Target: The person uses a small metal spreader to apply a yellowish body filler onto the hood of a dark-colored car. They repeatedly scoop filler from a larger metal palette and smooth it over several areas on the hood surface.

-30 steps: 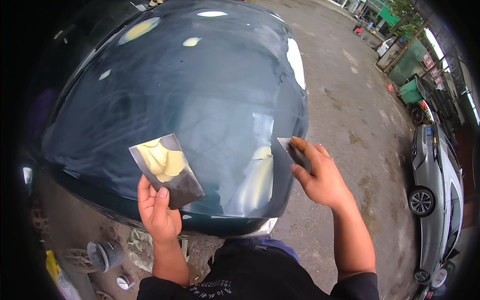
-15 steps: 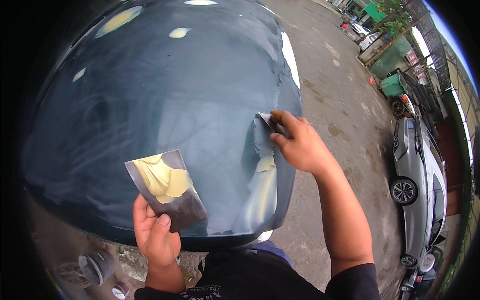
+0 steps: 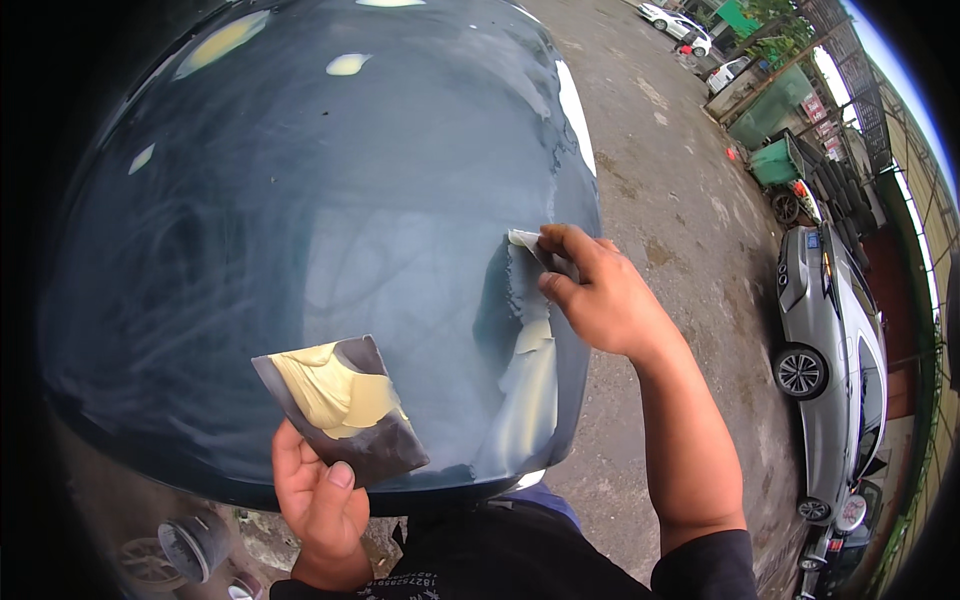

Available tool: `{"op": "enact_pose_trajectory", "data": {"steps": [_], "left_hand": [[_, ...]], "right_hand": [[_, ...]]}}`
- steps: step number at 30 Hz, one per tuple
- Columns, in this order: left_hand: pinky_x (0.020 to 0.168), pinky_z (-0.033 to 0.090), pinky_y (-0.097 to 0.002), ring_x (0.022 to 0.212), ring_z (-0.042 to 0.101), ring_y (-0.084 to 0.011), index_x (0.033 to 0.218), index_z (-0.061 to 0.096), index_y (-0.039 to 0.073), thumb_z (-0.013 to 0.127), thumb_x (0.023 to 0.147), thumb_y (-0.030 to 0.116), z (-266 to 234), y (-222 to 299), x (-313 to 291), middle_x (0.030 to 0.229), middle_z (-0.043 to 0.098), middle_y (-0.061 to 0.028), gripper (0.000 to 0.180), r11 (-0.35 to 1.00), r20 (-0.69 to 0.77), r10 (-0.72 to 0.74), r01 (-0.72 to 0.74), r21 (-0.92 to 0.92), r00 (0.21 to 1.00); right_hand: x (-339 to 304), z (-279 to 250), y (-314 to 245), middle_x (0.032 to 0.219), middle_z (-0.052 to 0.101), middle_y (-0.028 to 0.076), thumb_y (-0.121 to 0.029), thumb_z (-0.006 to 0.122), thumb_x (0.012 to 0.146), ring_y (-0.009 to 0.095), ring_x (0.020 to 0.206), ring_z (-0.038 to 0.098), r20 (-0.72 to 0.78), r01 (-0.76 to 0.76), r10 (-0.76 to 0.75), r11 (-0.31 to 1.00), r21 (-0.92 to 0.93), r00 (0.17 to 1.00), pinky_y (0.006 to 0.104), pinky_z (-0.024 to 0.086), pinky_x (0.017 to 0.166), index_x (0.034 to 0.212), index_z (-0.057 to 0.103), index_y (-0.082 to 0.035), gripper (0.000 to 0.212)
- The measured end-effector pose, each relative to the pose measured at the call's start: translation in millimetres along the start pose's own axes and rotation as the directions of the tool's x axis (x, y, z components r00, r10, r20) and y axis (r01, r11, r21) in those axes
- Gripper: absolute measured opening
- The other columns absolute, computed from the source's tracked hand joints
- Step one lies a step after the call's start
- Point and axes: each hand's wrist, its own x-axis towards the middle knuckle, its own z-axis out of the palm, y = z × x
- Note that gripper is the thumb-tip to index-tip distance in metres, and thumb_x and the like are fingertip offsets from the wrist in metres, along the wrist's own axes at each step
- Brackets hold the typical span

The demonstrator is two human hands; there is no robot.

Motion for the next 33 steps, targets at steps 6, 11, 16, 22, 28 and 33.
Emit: {"op": "enact_pose_trajectory", "data": {"steps": [6,11,16,22,28,33], "left_hand": [[0.117,0.039,-0.0444,0.134,0.054,-0.0291,0.153,0.031,-0.009,0.059,0.091,0.007,1.2,0.3,-0.8,0.144,0.055,-0.0229,0.070,1.000,-0.001,0.007,-0.007,0.011,1.000],[0.117,0.039,-0.0447,0.134,0.054,-0.0300,0.153,0.031,-0.009,0.059,0.091,0.008,0.3,0.5,-0.4,0.144,0.054,-0.0235,0.070,1.000,0.002,0.010,-0.010,0.013,1.000],[0.117,0.038,-0.0449,0.134,0.054,-0.0302,0.153,0.031,-0.010,0.059,0.091,0.009,1.1,-0.2,-0.6,0.144,0.054,-0.0245,0.071,1.000,-0.006,0.010,-0.010,0.023,1.000],[0.117,0.038,-0.0447,0.135,0.054,-0.0306,0.152,0.029,-0.012,0.055,0.090,0.006,3.7,0.5,2.9,0.144,0.053,-0.0257,0.070,0.999,0.012,0.034,-0.034,0.023,0.999],[0.117,0.038,-0.0444,0.136,0.053,-0.0309,0.153,0.029,-0.013,0.053,0.089,0.003,5.1,0.8,4.2,0.145,0.053,-0.0264,0.070,0.999,0.011,0.033,-0.033,0.007,0.999],[0.117,0.040,-0.0432,0.136,0.053,-0.0304,0.153,0.028,-0.013,0.052,0.091,0.002,-0.3,-1.2,4.4,0.146,0.052,-0.0265,0.068,0.998,0.048,0.060,-0.060,-0.003,0.997]], "right_hand": [[9.2,14.7,-3.6,0.126,0.071,0.012,-0.022,0.061,0.094,0.033,0.130,0.056,0.016,0.010,-0.009,0.997,-0.078,1.000,0.0525,0.042,0.107,0.141,0.056,-0.008,0.049],[-8.8,20.0,-12.7,0.126,0.070,0.014,-0.020,0.062,0.094,0.034,0.129,0.056,0.044,-0.001,0.004,0.997,-0.071,0.999,0.0524,0.042,0.106,0.140,0.056,-0.007,0.048],[-36.1,28.2,-13.2,0.126,0.070,0.015,-0.017,0.062,0.095,0.035,0.128,0.056,0.055,0.038,-0.036,0.998,-0.044,0.998,0.0519,0.044,0.103,0.140,0.056,-0.006,0.047],[-64.0,37.9,-13.2,0.117,0.070,0.020,-0.015,0.067,0.091,0.040,0.121,0.060,0.023,0.139,-0.138,0.990,-0.040,0.990,0.0486,0.050,0.100,0.138,0.057,-0.004,0.049],[-93.8,46.9,-16.6,0.118,0.072,0.012,-0.012,0.065,0.092,0.034,0.121,0.060,0.034,0.181,-0.179,0.982,-0.046,0.983,0.0530,0.047,0.089,0.139,0.055,-0.002,0.049],[-120.3,55.1,-22.6,0.120,0.069,0.013,-0.013,0.069,0.089,0.036,0.121,0.060,0.052,0.184,-0.182,0.982,-0.048,0.982,0.0522,0.048,0.087,0.142,0.054,-0.002,0.057]]}}
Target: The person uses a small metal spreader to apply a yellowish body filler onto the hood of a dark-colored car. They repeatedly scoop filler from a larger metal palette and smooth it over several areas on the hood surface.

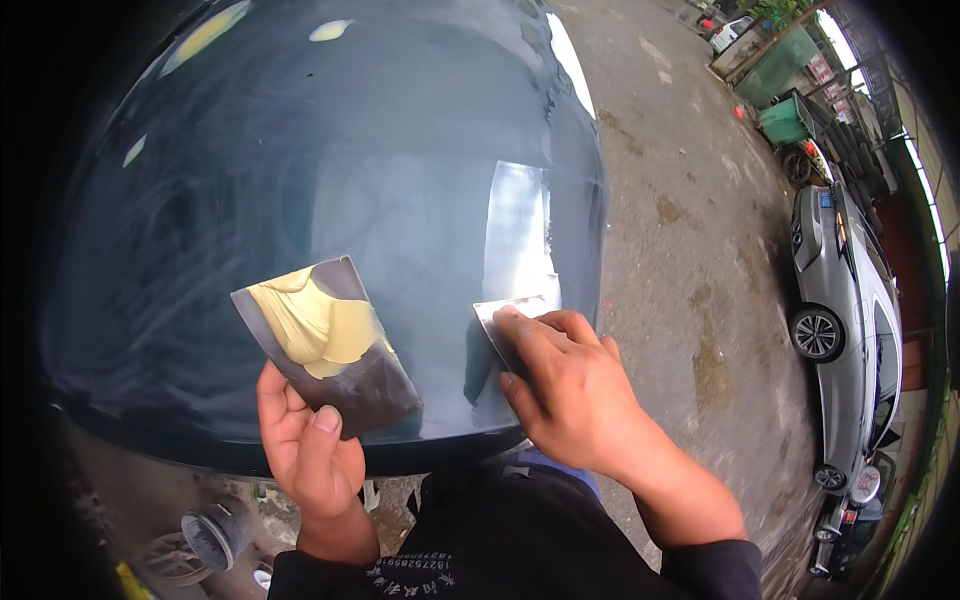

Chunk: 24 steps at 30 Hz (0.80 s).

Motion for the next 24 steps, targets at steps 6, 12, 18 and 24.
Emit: {"op": "enact_pose_trajectory", "data": {"steps": [6,12,18,24], "left_hand": [[0.116,0.041,-0.0429,0.136,0.054,-0.0305,0.154,0.028,-0.012,0.051,0.092,0.000,0.2,-0.8,1.6,0.147,0.052,-0.0268,0.067,1.000,0.015,0.024,-0.024,-0.004,1.000],[0.116,0.042,-0.0439,0.137,0.053,-0.0313,0.154,0.028,-0.012,0.052,0.093,0.000,1.3,-0.9,3.6,0.148,0.051,-0.0267,0.066,1.000,0.023,0.018,-0.018,0.000,1.000],[0.117,0.041,-0.0447,0.138,0.052,-0.0315,0.154,0.029,-0.011,0.052,0.093,0.000,-1.4,-1.8,4.5,0.150,0.050,-0.0259,0.066,0.999,0.026,0.031,-0.031,0.004,0.999],[0.119,0.039,-0.0451,0.140,0.051,-0.0313,0.153,0.029,-0.010,0.050,0.092,-0.001,-0.6,-1.6,3.6,0.151,0.050,-0.0258,0.065,1.000,0.016,0.027,-0.027,0.008,1.000]], "right_hand": [[-26.2,12.2,-9.3,0.125,0.068,0.012,-0.011,0.071,0.086,0.035,0.119,0.060,-0.032,0.050,-0.051,0.998,-0.034,0.998,0.0498,0.047,0.082,0.143,0.054,-0.003,0.060],[-55.3,26.6,-15.4,0.138,0.065,0.011,-0.013,0.074,0.083,0.031,0.117,0.060,-0.057,0.086,-0.090,0.993,-0.076,0.994,0.0446,0.043,0.078,0.142,0.057,-0.005,0.062],[-77.7,35.3,-15.8,0.141,0.064,0.011,-0.014,0.076,0.081,0.028,0.115,0.061,-0.060,0.126,-0.130,0.989,-0.078,0.990,0.0423,0.041,0.078,0.140,0.059,-0.005,0.063],[-96.0,41.9,-13.0,0.141,0.064,0.010,-0.015,0.077,0.080,0.027,0.114,0.060,-0.085,0.166,-0.173,0.982,-0.087,0.981,0.0416,0.040,0.078,0.139,0.060,-0.004,0.062]]}}
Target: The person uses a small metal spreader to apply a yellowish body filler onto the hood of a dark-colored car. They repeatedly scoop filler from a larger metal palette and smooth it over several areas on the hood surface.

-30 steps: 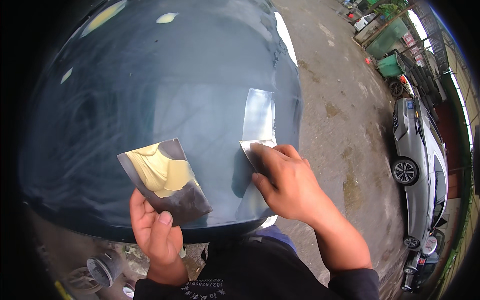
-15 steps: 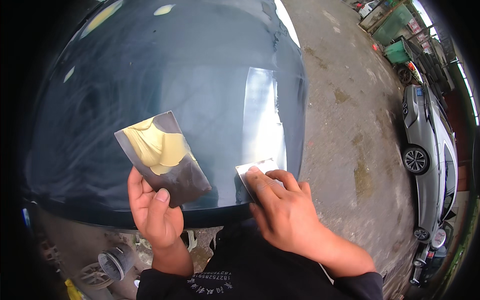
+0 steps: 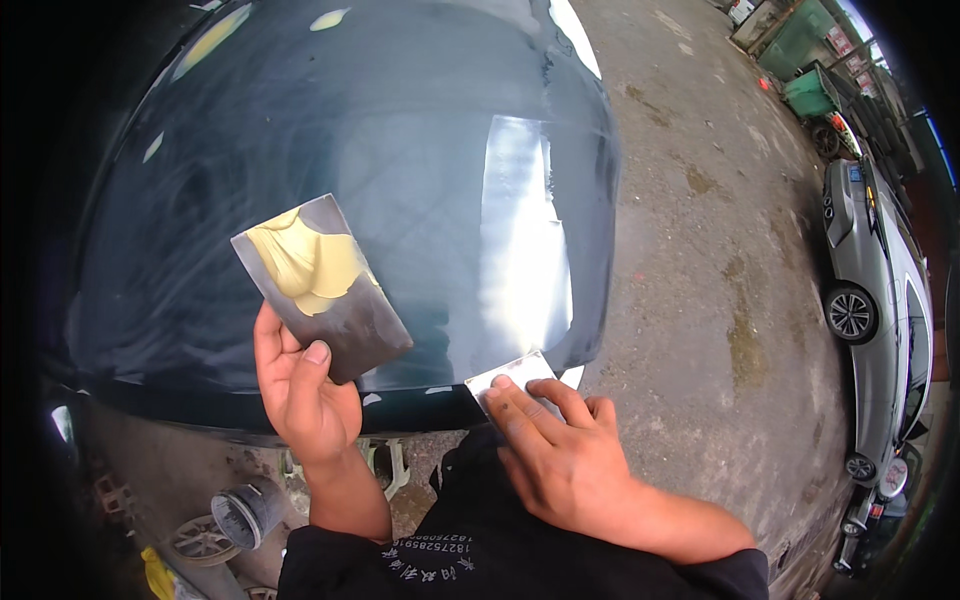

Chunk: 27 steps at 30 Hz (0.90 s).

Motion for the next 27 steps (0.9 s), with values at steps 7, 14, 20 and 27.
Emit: {"op": "enact_pose_trajectory", "data": {"steps": [7,14,20,27], "left_hand": [[0.119,0.039,-0.0461,0.140,0.051,-0.0323,0.153,0.031,-0.009,0.045,0.092,-0.005,8.6,5.5,-9.2,0.151,0.049,-0.0253,0.062,0.995,-0.034,0.000,-0.003,-0.098,0.999],[0.117,0.042,-0.0452,0.134,0.056,-0.0306,0.150,0.035,-0.006,0.044,0.091,-0.004,78.0,4.3,-38.7,0.144,0.056,-0.0238,0.060,0.924,0.064,-0.295,0.302,-0.234,0.953],[0.118,0.042,-0.0463,0.135,0.056,-0.0311,0.150,0.038,-0.004,0.046,0.090,-0.004,75.2,-0.9,-33.1,0.144,0.057,-0.0216,0.061,0.912,0.038,-0.224,0.223,-0.345,0.974],[0.115,0.046,-0.0443,0.136,0.054,-0.0284,0.155,0.034,-0.001,0.048,0.092,-0.003,21.3,4.8,-6.6,0.150,0.052,-0.0163,0.065,0.934,0.028,-0.018,0.027,-0.356,0.999]], "right_hand": [[-11.0,-41.0,10.5,0.141,0.065,0.010,-0.012,0.079,0.075,0.028,0.116,0.060,-0.167,0.084,-0.062,0.988,0.133,0.984,0.0422,0.041,0.084,0.137,0.063,-0.001,0.065],[25.9,-35.0,26.0,0.146,0.063,0.006,-0.016,0.082,0.078,0.029,0.129,0.057,-0.442,0.550,-0.343,0.646,0.530,0.829,0.0396,0.041,0.095,0.136,0.066,-0.008,0.061],[41.7,-31.9,63.5,0.145,0.064,0.003,-0.015,0.083,0.074,0.028,0.129,0.056,-0.379,0.532,-0.397,0.758,0.378,0.836,0.0393,0.040,0.096,0.135,0.067,-0.008,0.064],[94.4,-45.2,112.3,0.135,0.064,0.016,-0.018,0.071,0.090,0.037,0.134,0.050,-0.163,0.026,-0.011,0.995,0.091,0.987,0.0486,0.038,0.109,0.149,0.052,-0.005,0.063]]}}
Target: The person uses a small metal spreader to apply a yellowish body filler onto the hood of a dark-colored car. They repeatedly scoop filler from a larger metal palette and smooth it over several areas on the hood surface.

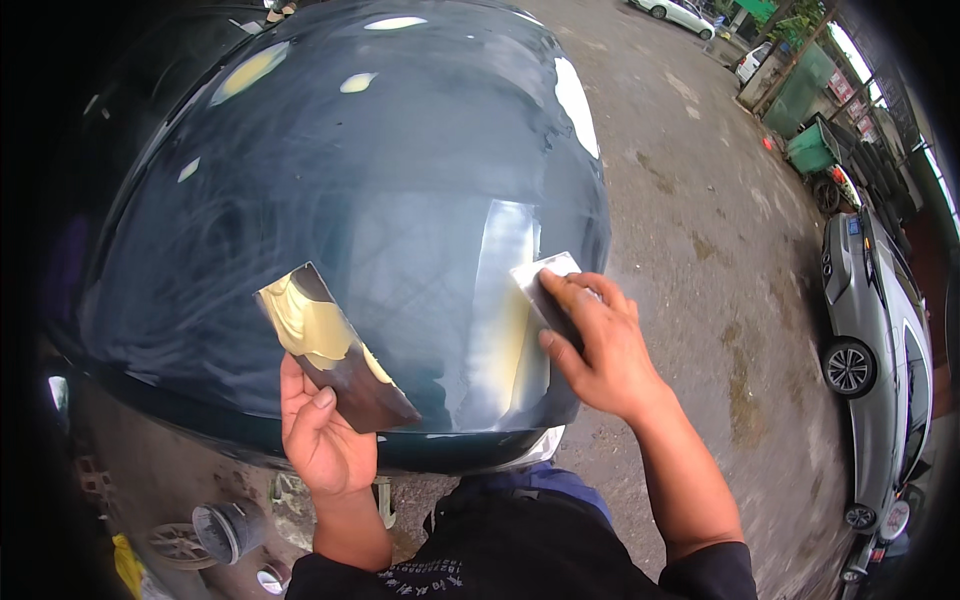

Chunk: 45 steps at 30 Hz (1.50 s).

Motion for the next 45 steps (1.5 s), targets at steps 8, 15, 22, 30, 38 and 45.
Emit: {"op": "enact_pose_trajectory", "data": {"steps": [8,15,22,30,38,45], "left_hand": [[0.115,0.046,-0.0465,0.135,0.055,-0.0301,0.152,0.036,-0.003,0.048,0.091,-0.003,-29.6,-2.8,18.7,0.147,0.053,-0.0184,0.062,0.997,-0.128,0.023,-0.013,0.078,0.991],[0.118,0.042,-0.0482,0.136,0.054,-0.0319,0.148,0.039,-0.005,0.047,0.089,-0.003,-26.0,-2.5,17.5,0.146,0.053,-0.0207,0.060,0.997,-0.168,0.022,-0.009,0.083,0.986],[0.118,0.041,-0.0482,0.136,0.053,-0.0319,0.151,0.036,-0.006,0.047,0.090,-0.003,-29.0,-3.7,18.4,0.147,0.053,-0.0210,0.062,0.994,-0.136,0.059,-0.045,0.100,0.989],[0.119,0.039,-0.0485,0.140,0.051,-0.0321,0.153,0.032,-0.006,0.045,0.093,-0.002,-30.7,1.1,17.5,0.150,0.051,-0.0220,0.062,0.992,-0.118,0.038,-0.023,0.128,0.992],[0.119,0.039,-0.0480,0.140,0.050,-0.0317,0.154,0.030,-0.007,0.046,0.094,-0.001,-25.5,1.8,19.9,0.151,0.050,-0.0223,0.063,0.982,-0.115,0.046,-0.024,0.187,0.992],[0.119,0.040,-0.0477,0.140,0.051,-0.0313,0.152,0.034,-0.006,0.047,0.093,-0.001,-27.8,3.4,18.1,0.150,0.051,-0.0216,0.061,0.979,-0.129,0.063,-0.036,0.200,0.990]], "right_hand": [[73.2,9.8,57.7,0.143,0.061,0.017,-0.023,0.060,0.095,0.037,0.140,0.046,0.026,-0.295,0.296,0.955,-0.033,0.955,0.0522,0.037,0.114,0.151,0.047,-0.006,0.060],[67.8,10.2,41.6,0.137,0.064,0.015,-0.020,0.061,0.093,0.035,0.137,0.050,0.103,-0.210,0.215,0.976,-0.064,0.971,0.0525,0.038,0.111,0.148,0.051,-0.007,0.058],[7.2,5.3,-9.2,0.134,0.065,0.013,-0.014,0.068,0.090,0.037,0.129,0.054,0.244,-0.117,0.116,0.993,-0.012,0.963,0.0511,0.043,0.103,0.148,0.051,-0.008,0.061],[-62.8,19.0,-55.1,0.143,0.063,0.011,-0.012,0.076,0.083,0.035,0.122,0.059,0.239,-0.028,0.036,0.999,-0.036,0.970,0.0449,0.044,0.092,0.143,0.057,-0.007,0.063],[-110.6,27.0,-68.6,0.145,0.063,0.008,-0.014,0.079,0.080,0.031,0.120,0.060,0.202,0.054,-0.036,0.995,-0.088,0.979,0.0419,0.043,0.089,0.140,0.062,-0.007,0.062],[-73.1,-6.5,-33.6,0.137,0.066,0.013,-0.012,0.075,0.083,0.036,0.125,0.058,0.151,-0.059,0.070,0.995,-0.076,0.986,0.0465,0.044,0.100,0.142,0.059,-0.003,0.063]]}}
